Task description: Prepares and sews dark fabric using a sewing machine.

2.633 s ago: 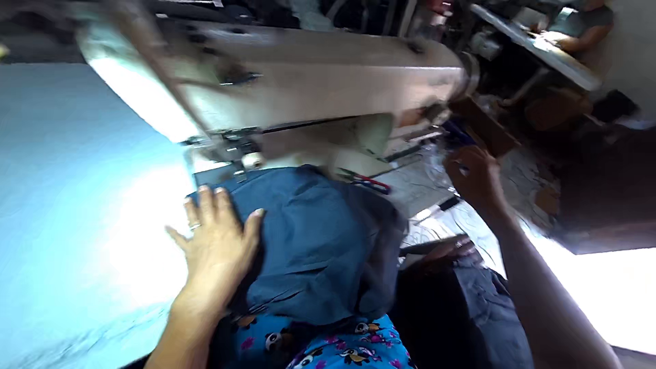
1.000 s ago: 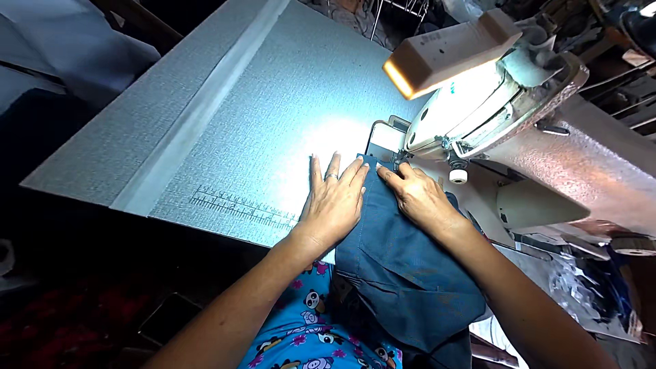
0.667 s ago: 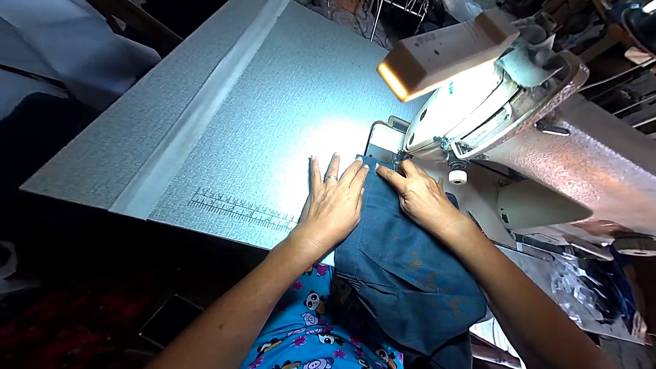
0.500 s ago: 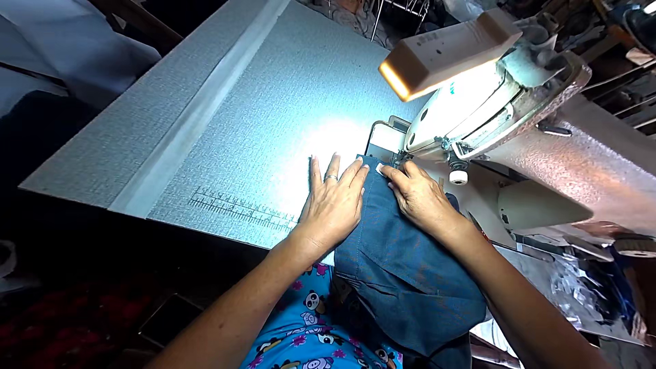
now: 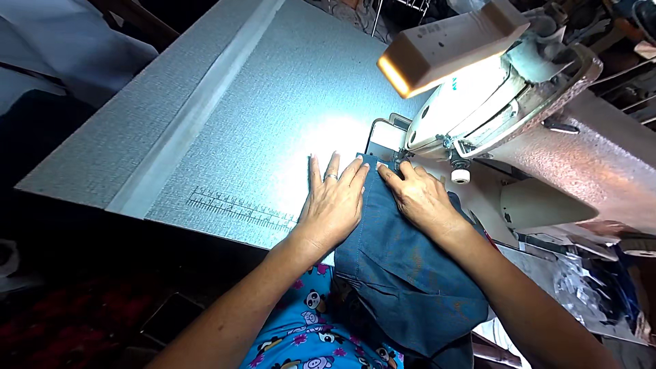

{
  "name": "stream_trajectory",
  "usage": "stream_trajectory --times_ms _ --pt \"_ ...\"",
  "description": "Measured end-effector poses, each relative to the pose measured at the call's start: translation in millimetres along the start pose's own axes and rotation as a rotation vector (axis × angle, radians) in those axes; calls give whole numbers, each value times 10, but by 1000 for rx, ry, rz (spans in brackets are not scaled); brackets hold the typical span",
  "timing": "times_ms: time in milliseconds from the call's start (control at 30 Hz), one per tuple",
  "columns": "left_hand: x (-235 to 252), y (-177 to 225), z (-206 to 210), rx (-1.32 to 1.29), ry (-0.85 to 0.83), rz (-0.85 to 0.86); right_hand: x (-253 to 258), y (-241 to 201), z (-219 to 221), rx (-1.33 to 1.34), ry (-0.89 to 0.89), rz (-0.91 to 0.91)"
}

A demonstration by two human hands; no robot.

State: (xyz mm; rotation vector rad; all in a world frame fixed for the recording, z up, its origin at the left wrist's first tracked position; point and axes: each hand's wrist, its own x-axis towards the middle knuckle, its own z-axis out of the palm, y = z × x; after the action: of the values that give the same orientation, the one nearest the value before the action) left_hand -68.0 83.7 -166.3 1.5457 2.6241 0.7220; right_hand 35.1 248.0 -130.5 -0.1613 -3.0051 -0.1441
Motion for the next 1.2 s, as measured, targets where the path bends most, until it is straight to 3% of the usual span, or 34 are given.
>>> stream_trajectory --times_ms 600,767,1200 --pt "-3 3 -1 7 11 19 -15 11 48 147 14 105" --pt "-8 2 2 7 13 15 -53 41 58 244 102 100" --pt "-12 -4 18 19 24 21 -7 5 96 209 82 117"
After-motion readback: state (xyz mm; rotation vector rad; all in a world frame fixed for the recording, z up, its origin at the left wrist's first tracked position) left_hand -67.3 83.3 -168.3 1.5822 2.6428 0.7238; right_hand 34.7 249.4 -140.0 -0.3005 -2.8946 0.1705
